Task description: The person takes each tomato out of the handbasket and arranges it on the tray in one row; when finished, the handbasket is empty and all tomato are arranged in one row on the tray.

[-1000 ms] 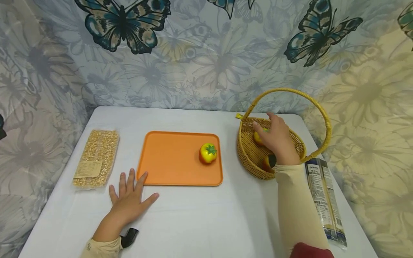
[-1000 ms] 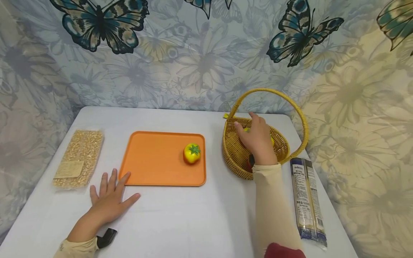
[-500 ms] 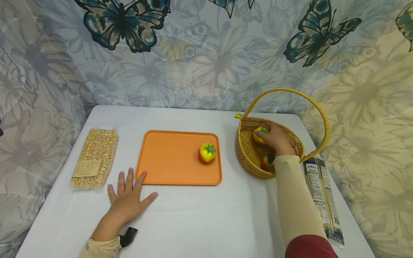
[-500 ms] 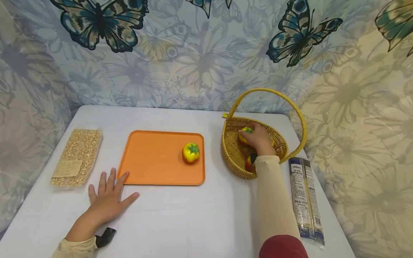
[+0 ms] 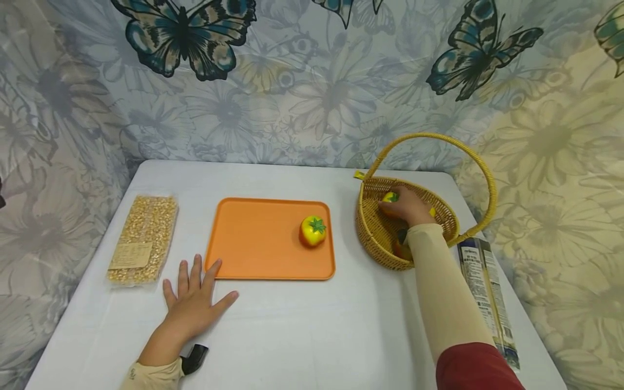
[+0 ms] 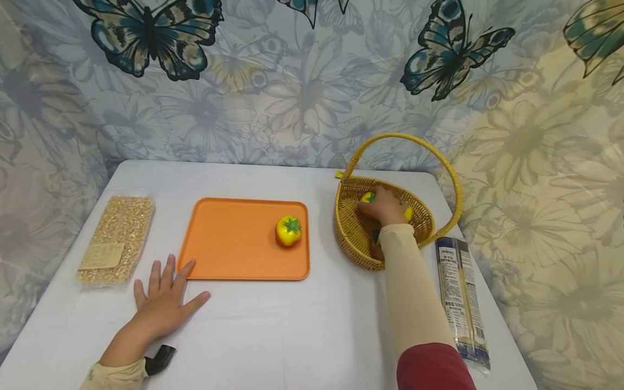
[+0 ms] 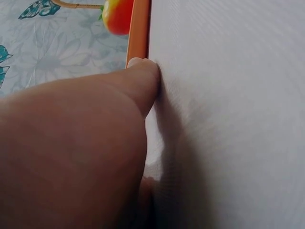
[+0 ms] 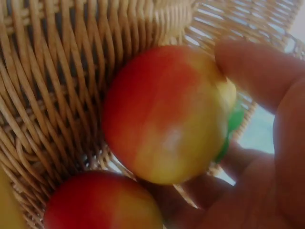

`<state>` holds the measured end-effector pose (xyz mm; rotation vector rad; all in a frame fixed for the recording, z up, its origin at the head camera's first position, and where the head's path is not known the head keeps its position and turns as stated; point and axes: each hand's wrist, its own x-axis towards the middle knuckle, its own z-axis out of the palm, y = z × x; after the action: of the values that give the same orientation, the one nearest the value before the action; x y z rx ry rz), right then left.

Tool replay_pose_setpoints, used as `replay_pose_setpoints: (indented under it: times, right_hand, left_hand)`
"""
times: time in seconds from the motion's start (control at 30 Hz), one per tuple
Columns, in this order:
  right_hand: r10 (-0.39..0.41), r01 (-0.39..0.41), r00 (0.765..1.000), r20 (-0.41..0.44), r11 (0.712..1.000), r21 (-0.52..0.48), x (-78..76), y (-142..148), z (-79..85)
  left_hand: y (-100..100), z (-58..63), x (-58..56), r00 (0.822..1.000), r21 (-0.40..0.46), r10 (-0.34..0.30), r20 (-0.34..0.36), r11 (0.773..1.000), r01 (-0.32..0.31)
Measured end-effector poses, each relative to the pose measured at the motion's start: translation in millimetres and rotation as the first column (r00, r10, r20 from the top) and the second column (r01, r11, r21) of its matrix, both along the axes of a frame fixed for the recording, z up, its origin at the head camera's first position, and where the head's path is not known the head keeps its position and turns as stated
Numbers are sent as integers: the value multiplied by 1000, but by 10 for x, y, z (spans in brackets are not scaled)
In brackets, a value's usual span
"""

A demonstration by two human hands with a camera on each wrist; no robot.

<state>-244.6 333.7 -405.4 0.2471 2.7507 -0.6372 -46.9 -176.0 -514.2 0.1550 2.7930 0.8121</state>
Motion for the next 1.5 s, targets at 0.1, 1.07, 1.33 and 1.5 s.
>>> replay_pose_setpoints:
  times: [0.1, 1.07, 1.33, 1.5]
  right_hand:
    - [-11, 11, 1000, -10, 1000, 26, -24, -25, -31]
    - [133, -248, 917, -377, 929, -275, 410, -1336, 447]
    - [280, -393, 887, -367, 875, -283, 417, -2077, -38]
    - [383, -498, 834, -398, 833, -240, 374, -2326, -252]
  left_hand:
    - [-2, -5, -2, 1000, -6, -2, -11, 1000, 2]
    - [-5, -13, -21, 999, 3, 0, -37, 1000, 0]
    - [16, 46, -25, 1000, 2, 6, -27, 1000, -6]
    - [16, 98, 0, 1000, -11, 18, -8, 1000, -19]
